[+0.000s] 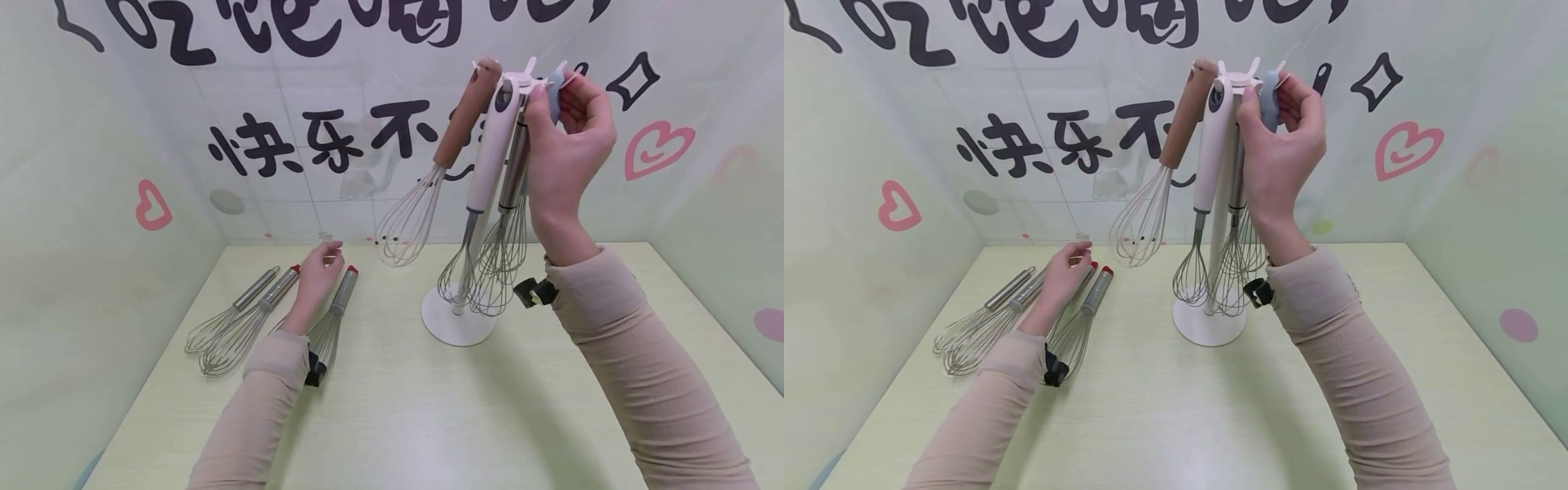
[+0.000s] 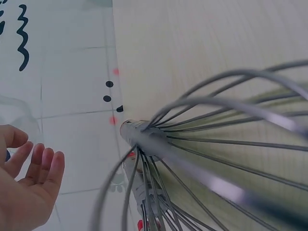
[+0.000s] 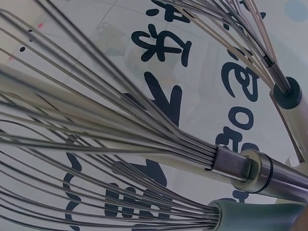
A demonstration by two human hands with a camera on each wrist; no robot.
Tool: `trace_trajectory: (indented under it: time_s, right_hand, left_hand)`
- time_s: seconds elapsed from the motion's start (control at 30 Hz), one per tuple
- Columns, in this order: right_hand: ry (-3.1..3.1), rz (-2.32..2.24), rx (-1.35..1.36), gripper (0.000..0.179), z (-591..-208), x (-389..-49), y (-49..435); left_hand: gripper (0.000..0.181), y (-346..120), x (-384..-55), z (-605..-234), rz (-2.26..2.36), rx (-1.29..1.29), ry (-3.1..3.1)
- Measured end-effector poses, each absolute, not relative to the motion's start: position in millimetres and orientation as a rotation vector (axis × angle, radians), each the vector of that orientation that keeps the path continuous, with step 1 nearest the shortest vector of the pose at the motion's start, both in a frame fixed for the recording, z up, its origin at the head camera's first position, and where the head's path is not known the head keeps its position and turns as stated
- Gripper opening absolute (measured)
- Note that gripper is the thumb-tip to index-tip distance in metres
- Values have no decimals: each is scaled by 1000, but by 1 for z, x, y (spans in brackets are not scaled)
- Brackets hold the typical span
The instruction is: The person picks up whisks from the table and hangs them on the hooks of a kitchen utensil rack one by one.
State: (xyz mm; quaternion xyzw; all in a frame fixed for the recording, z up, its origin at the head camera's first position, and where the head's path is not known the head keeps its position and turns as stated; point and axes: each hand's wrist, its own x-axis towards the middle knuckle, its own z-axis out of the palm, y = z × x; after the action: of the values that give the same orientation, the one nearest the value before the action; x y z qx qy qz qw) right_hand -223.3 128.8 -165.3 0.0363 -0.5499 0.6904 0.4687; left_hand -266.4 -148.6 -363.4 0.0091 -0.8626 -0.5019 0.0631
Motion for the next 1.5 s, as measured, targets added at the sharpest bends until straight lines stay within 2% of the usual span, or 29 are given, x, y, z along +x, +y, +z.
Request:
trace_trajectory:
  time_s: [0.53,1.5]
  right_hand:
    - [-1317,1739,124,26,-167,-232,138]
    - [-1313,1825,204,20,-172,-236,153]
  left_hand:
    - [41,-155,-267,-382,-1412,15,-2772]
    - [48,-157,-267,-410,-1335,145,-2895]
